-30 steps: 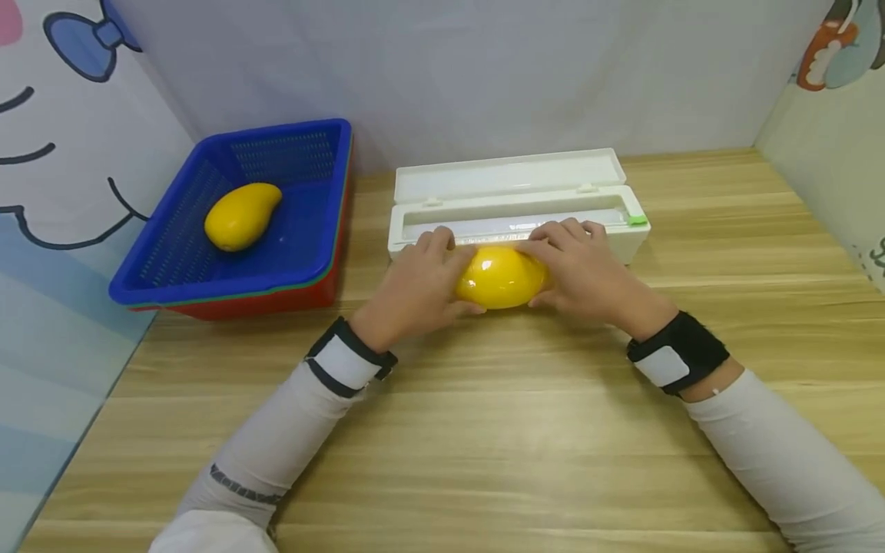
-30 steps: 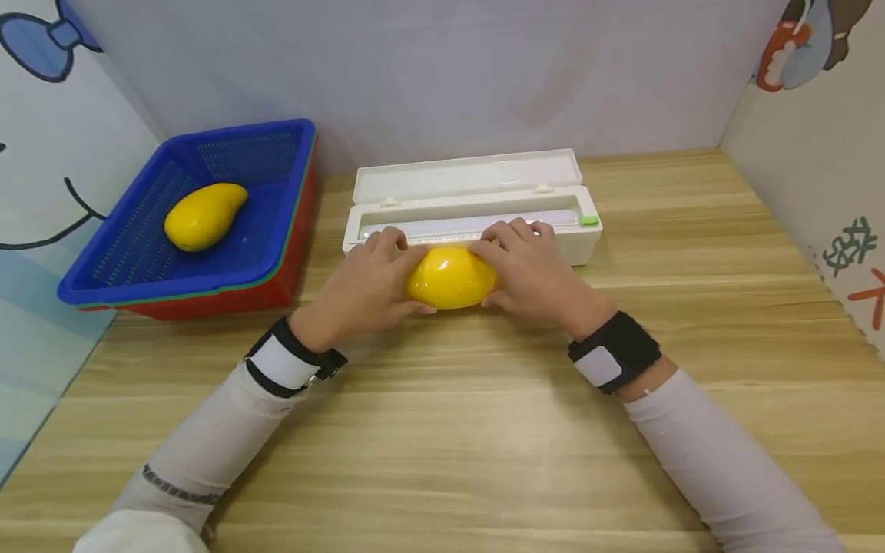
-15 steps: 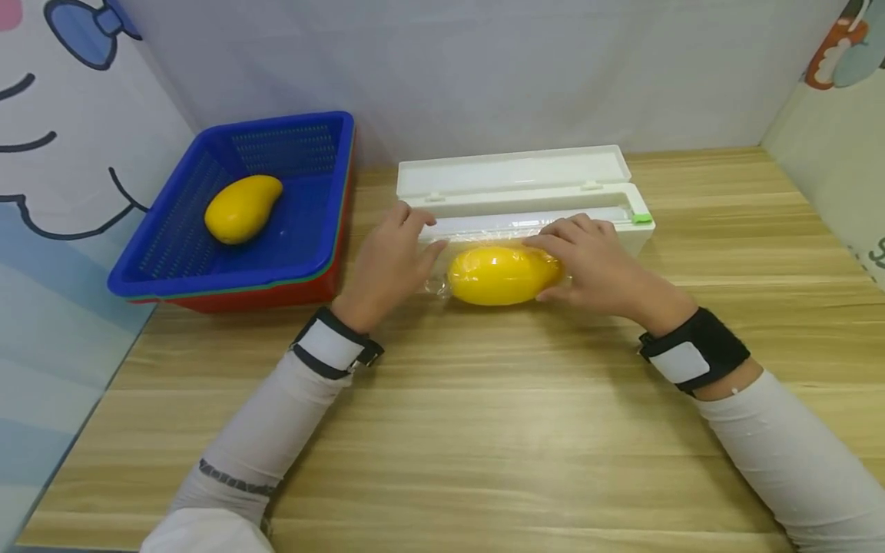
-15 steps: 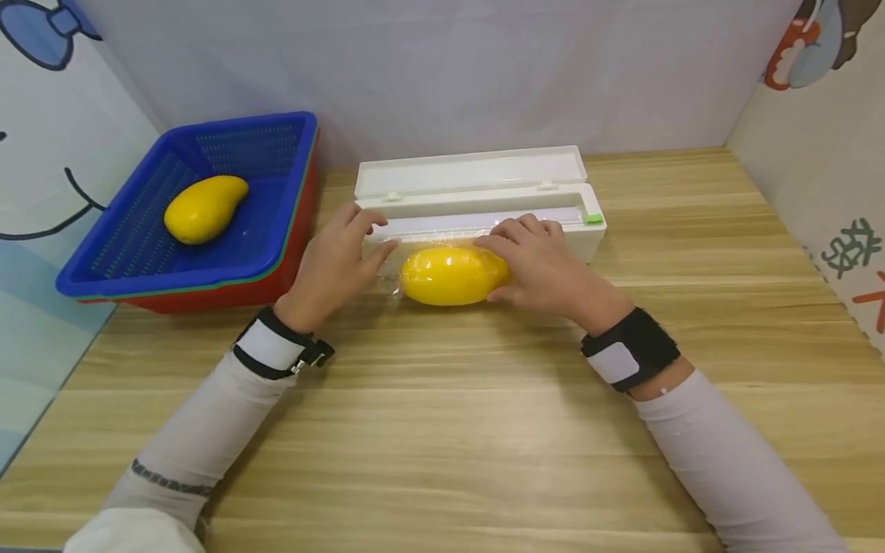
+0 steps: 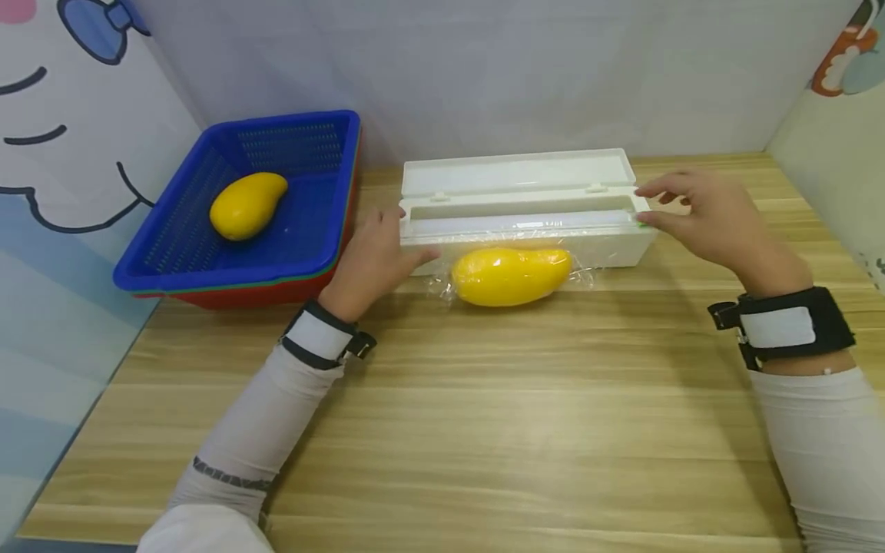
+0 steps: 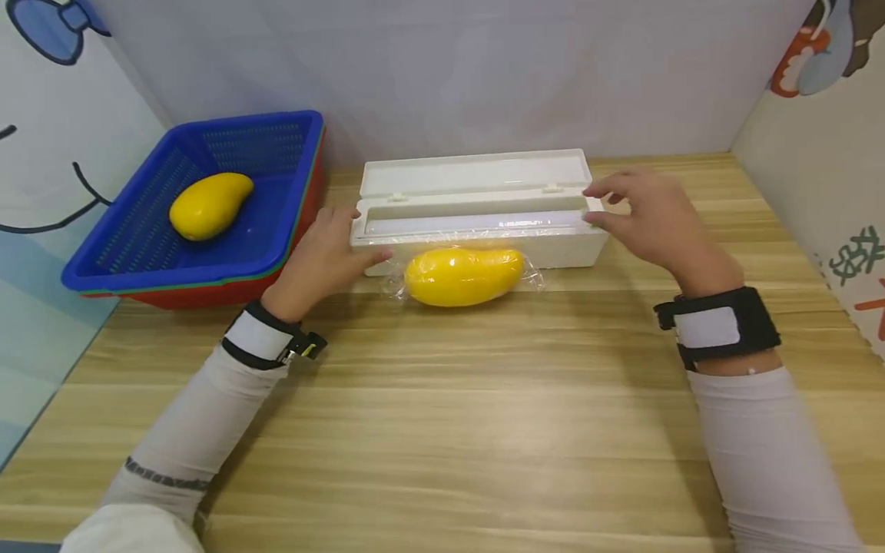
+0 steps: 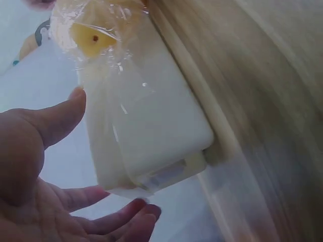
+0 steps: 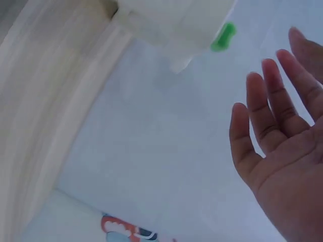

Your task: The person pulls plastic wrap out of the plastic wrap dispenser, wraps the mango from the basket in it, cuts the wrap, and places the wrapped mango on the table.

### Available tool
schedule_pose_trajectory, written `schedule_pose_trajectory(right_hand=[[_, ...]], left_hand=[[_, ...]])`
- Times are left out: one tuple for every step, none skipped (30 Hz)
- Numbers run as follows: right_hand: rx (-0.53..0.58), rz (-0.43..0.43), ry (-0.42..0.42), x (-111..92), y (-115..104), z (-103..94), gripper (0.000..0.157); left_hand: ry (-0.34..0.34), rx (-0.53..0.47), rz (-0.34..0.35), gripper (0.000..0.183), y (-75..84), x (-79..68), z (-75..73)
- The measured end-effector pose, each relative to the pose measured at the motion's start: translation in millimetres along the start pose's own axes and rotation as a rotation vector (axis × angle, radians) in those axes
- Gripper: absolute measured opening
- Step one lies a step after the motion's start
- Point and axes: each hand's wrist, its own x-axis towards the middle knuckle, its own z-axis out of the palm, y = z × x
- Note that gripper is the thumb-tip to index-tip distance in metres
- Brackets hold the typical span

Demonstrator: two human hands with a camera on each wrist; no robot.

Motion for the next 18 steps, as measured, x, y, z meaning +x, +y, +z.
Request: schedule_pose_trajectory(right_hand=[[0.003,0.060,-0.018,-1.6,6.4,-3.8,0.028],[0.006,0.111,-0.041,-3.2,12.2,-6.7,0.028],[0.009,0.147,-0.060,-4.3,17.7,-8.5,0.028],[0.011,0.163,-0.079,-5.0,22.0,-9.9,0.029],[0.011,0.171,-0.093,-5.2,25.6,-10.4,0.030],[0.015,0.175,-0.103,-5.0,28.5,-10.3,0.030],[0.021,0.176,-0.116,-5.1,30.4,-9.7,0.031],[0.032,0.178,-0.127,-5.0,31.5,-8.7,0.031],[0.035,0.174,-0.137,-4.7,32.7,-7.4,0.031],[0.041,0.169,-0.146,-4.6,33.4,-6.0,0.030],[0.042,0.166,-0.153,-4.4,33.9,-4.7,0.030],[0.050,0.164,-0.158,-4.6,33.7,-3.3,0.029],[0.050,0.154,-0.158,-4.7,33.7,-1.8,0.028],[0.049,0.146,-0.149,-5.0,33.5,0.0,0.026],[0.038,0.135,-0.138,-5.2,33.3,1.6,0.025],[0.036,0.129,-0.127,-5.4,32.8,3.2,0.023],[0.031,0.119,-0.116,-5.6,32.8,4.9,0.021],[0.027,0.111,-0.101,-5.8,32.5,6.6,0.019]], left_hand=[[-0.039,-0.012,-0.034,0.085,-0.8,1.1,0.8],[-0.070,-0.020,-0.063,0.088,-1.7,2.1,1.7],[-0.092,-0.031,-0.086,0.090,-2.5,2.8,2.5],[-0.097,-0.039,-0.091,0.091,-3.6,3.3,3.5],[-0.090,-0.042,-0.082,0.090,-4.7,3.9,4.6],[-0.075,-0.039,-0.067,0.088,-6.1,4.4,5.9],[-0.054,-0.029,-0.048,0.087,-7.6,4.1,7.1],[-0.027,-0.019,-0.025,0.085,-9.3,3.9,8.3],[0.001,-0.013,0.000,0.082,-10.9,3.7,9.6],[0.027,-0.007,0.022,0.080,-12.6,3.7,11.0],[0.048,0.001,0.042,0.078,-14.2,3.9,12.3],[0.066,0.008,0.060,0.077,-15.6,4.0,13.4],[0.080,0.010,0.074,0.077,-16.8,4.2,14.3],[0.089,0.010,0.084,0.076,-17.8,4.4,15.2],[0.094,0.010,0.092,0.076,-18.6,4.7,16.0],[0.098,0.012,0.098,0.077,-19.2,5.0,16.6],[0.099,0.015,0.103,0.077,-19.7,5.4,17.2],[0.097,0.012,0.103,0.077,-20.0,5.5,17.6]])
